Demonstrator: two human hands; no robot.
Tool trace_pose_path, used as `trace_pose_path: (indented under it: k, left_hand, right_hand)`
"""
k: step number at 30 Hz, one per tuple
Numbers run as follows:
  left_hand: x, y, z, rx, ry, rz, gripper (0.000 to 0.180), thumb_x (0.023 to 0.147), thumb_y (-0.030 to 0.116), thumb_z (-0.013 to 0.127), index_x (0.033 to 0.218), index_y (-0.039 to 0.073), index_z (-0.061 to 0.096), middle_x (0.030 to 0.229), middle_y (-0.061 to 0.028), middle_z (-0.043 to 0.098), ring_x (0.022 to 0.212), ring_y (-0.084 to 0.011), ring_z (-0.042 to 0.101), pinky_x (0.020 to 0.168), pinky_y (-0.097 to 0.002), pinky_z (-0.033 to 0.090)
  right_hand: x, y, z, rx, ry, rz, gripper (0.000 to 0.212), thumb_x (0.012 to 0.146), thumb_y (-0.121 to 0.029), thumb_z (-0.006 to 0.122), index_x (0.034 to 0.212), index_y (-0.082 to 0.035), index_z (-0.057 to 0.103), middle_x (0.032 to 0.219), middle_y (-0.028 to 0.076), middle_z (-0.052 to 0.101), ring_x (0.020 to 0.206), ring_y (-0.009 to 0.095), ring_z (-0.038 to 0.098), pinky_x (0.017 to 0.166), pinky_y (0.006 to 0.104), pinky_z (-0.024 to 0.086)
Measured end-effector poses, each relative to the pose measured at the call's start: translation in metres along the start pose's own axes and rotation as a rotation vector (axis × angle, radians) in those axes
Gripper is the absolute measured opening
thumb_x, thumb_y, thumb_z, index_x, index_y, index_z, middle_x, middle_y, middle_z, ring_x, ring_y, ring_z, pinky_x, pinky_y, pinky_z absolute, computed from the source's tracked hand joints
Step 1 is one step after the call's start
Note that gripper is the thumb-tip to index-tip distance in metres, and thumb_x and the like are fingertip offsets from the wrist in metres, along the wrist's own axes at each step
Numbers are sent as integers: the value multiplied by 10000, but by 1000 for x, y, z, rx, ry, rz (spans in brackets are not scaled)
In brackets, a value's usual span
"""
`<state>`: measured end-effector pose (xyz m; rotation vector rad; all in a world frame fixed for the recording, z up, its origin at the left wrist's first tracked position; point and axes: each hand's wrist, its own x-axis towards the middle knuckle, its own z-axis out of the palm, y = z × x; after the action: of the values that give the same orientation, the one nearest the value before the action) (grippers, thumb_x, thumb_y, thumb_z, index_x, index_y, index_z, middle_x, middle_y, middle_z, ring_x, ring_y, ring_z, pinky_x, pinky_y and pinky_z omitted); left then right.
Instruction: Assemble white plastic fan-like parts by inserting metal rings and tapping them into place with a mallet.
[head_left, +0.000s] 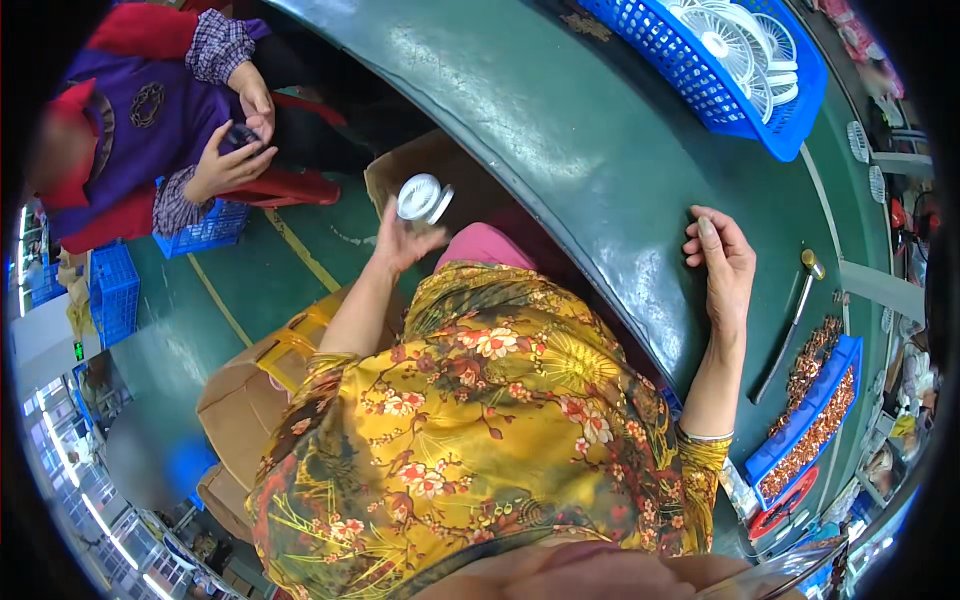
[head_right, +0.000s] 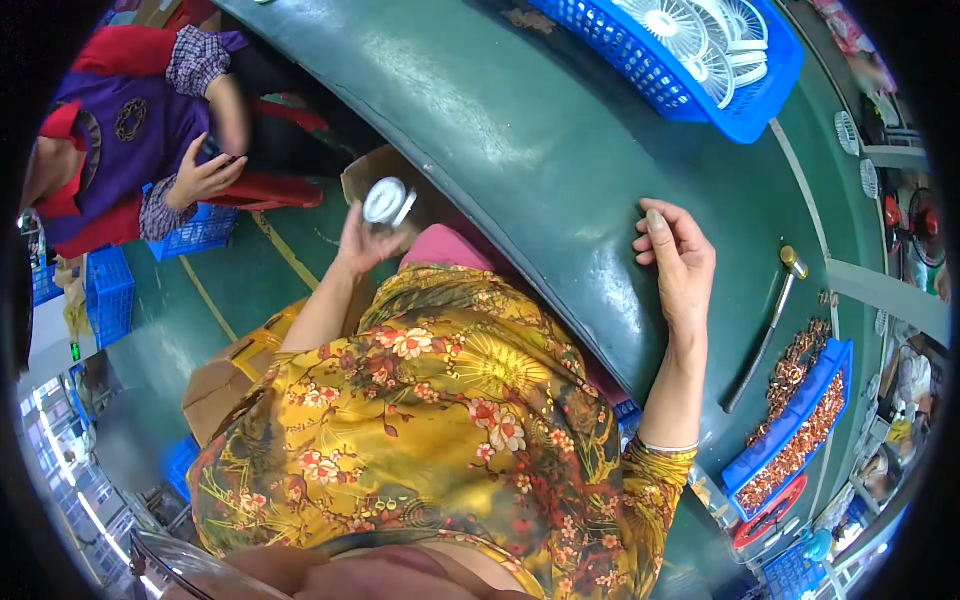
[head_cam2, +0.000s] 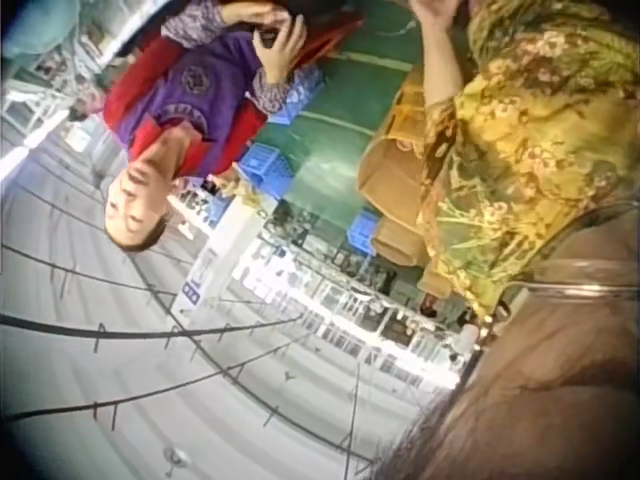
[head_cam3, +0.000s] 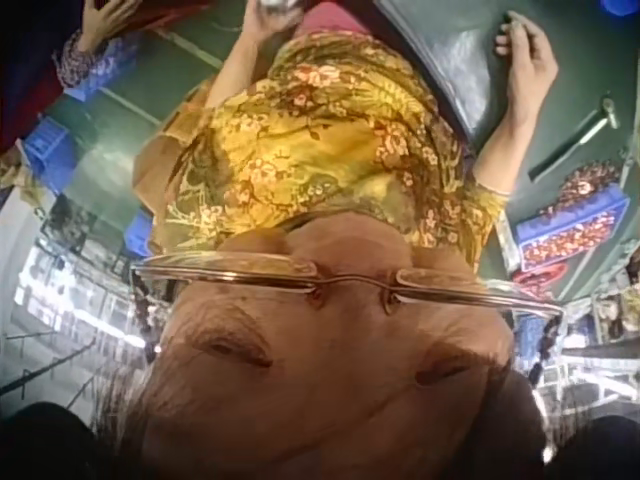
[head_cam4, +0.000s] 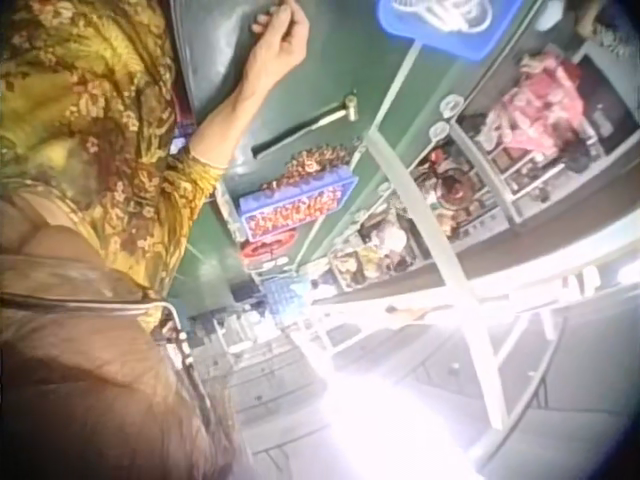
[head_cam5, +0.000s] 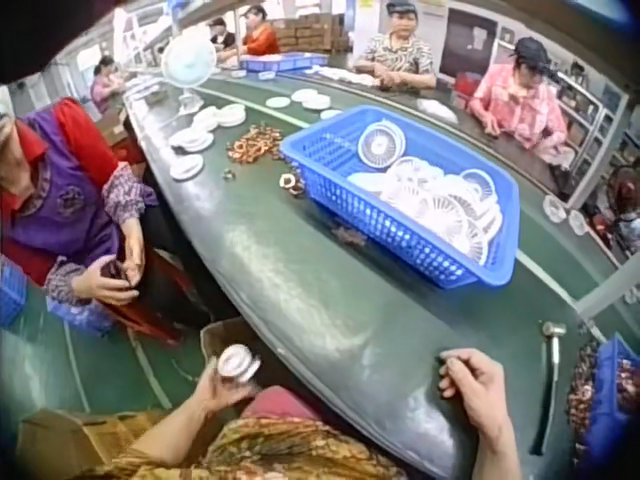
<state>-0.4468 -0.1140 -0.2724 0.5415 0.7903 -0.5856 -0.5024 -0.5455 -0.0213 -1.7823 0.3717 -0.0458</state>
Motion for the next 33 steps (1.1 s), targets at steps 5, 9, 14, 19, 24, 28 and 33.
trace_pose_path:
  k: [5, 9, 14, 19, 24, 28, 33]
  left_hand:
    - [0, -26, 81, 741, 242, 710, 400, 889, 115, 635, 1242, 6, 480, 1072, -123, 593, 845, -167, 581, 721, -296, 522]
    - [-71, -15, 185, 852, 61, 1564, 182, 880, -24, 583, 1057, 17, 566, 996, -79, 565, 874, -139, 564, 739, -274, 487]
    - [-127, -32, 251, 1040, -344, 1921, 226, 748, -103, 633, 924, 38, 618, 901, -122, 622, 814, -270, 616, 723, -330, 506]
    - [-125, -47, 274, 1014, -514, 1685, 216, 780, -95, 628, 949, 39, 625, 954, -125, 617, 793, -198, 611, 660, -272, 497]
    - [-143, 0, 347, 1052, -545, 2178, 179, 791, -70, 642, 933, 36, 614, 954, -122, 632, 920, -298, 609, 835, -387, 485]
    - [-140, 23, 422, 461, -760, 1946, 111, 877, -44, 605, 973, 10, 609, 983, -87, 608, 838, -130, 573, 745, -265, 478]
    - [-84, 20, 476, 1755, -806, 1897, 440, 788, 182, 725, 1182, 41, 586, 1187, -180, 587, 1112, -345, 547, 956, -406, 430]
  right_hand:
    - [0, -2, -1, 27, 9, 32, 231, 964, -174, 587, 1113, -9, 650, 870, 17, 625, 708, 60, 571, 616, 190, 471]
    - [-1, -2, 2, 30, -64, 25, 215, 964, -141, 570, 1115, -4, 636, 857, 19, 617, 706, 67, 577, 622, 202, 487]
    - [-14, -2, -6, 1, -48, 18, 215, 963, -143, 569, 1100, 5, 642, 854, 35, 630, 706, 79, 594, 621, 214, 499]
    - [-14, -1, 0, 19, -56, -1, 204, 956, -139, 577, 1090, -5, 652, 850, 28, 636, 696, 81, 592, 629, 216, 502]
    - [-20, -30, -15, -354, -105, -218, 234, 912, -174, 609, 1076, -11, 650, 927, 105, 681, 777, 189, 645, 710, 311, 524]
    - [-38, -33, -43, -665, 134, -471, 233, 876, -179, 625, 1053, -31, 660, 998, 167, 674, 900, 350, 640, 779, 385, 518]
    - [-84, -24, -96, -636, 612, -230, 229, 867, -224, 616, 1011, -56, 674, 906, 162, 667, 851, 353, 641, 739, 423, 511]
